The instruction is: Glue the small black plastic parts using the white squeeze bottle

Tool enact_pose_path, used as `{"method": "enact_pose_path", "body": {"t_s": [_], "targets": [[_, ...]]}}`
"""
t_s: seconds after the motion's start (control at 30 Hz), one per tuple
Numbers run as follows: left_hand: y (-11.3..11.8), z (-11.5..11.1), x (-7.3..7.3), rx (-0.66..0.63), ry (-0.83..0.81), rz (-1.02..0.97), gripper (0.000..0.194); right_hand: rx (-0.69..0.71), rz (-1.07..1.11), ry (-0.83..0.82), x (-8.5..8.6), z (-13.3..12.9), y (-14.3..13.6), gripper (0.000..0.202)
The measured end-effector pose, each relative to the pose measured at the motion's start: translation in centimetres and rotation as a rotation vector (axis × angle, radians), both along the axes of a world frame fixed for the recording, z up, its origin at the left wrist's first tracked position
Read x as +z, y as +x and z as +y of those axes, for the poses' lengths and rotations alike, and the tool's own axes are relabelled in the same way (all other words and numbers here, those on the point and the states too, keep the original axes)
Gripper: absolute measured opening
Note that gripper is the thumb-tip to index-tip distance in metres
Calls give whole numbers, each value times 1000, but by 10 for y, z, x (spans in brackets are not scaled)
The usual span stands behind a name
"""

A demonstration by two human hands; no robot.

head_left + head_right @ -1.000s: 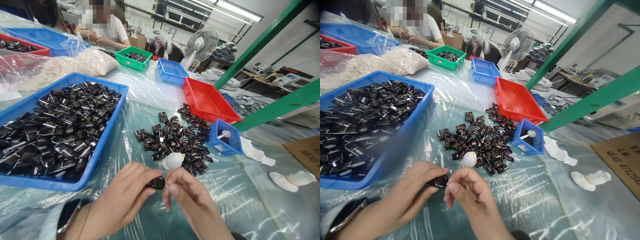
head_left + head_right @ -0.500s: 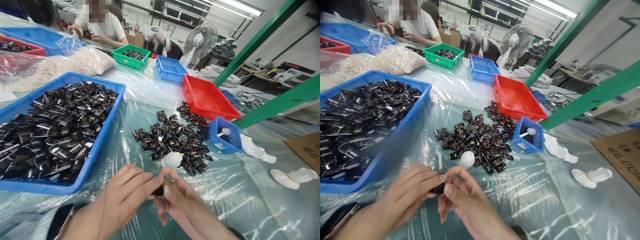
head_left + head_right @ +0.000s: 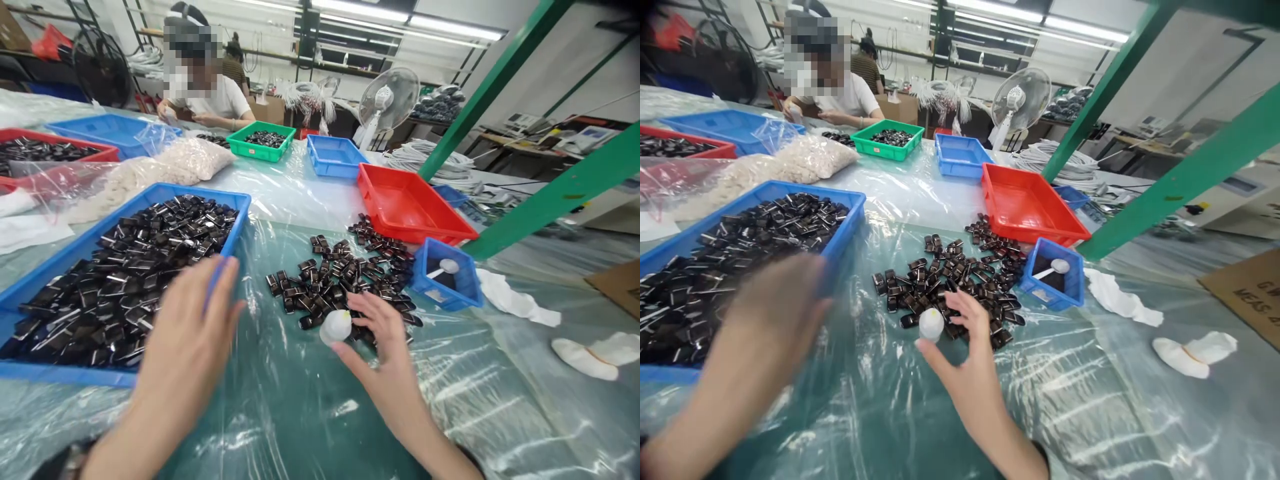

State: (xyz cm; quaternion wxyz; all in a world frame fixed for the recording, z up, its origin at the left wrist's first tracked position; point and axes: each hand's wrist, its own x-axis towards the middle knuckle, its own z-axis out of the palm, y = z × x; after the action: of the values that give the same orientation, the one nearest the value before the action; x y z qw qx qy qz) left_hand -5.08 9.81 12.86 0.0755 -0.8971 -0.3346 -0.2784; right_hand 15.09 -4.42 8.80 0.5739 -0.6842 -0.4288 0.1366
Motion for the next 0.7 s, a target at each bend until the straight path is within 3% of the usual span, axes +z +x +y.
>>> {"method": "enact_pose_path", "body": {"t_s": [0.07, 0.17, 0.23, 0.4, 0.7], "targets": [[16, -7, -18, -214, -14, 155, 43, 79, 12, -88, -6, 5, 1, 47], [43, -9, -38, -241, -46, 215, 54, 110, 18, -152, -8, 7, 0, 25], [58, -3, -44, -213, -76, 217, 52, 103, 16, -160, -7, 5, 0, 23], [65, 3, -44, -186, -176, 221, 29, 102, 15, -161, -4, -1, 6, 27], [39, -33, -34, -344, -382, 73, 21, 108, 15, -171, 7, -8, 9, 27]]}}
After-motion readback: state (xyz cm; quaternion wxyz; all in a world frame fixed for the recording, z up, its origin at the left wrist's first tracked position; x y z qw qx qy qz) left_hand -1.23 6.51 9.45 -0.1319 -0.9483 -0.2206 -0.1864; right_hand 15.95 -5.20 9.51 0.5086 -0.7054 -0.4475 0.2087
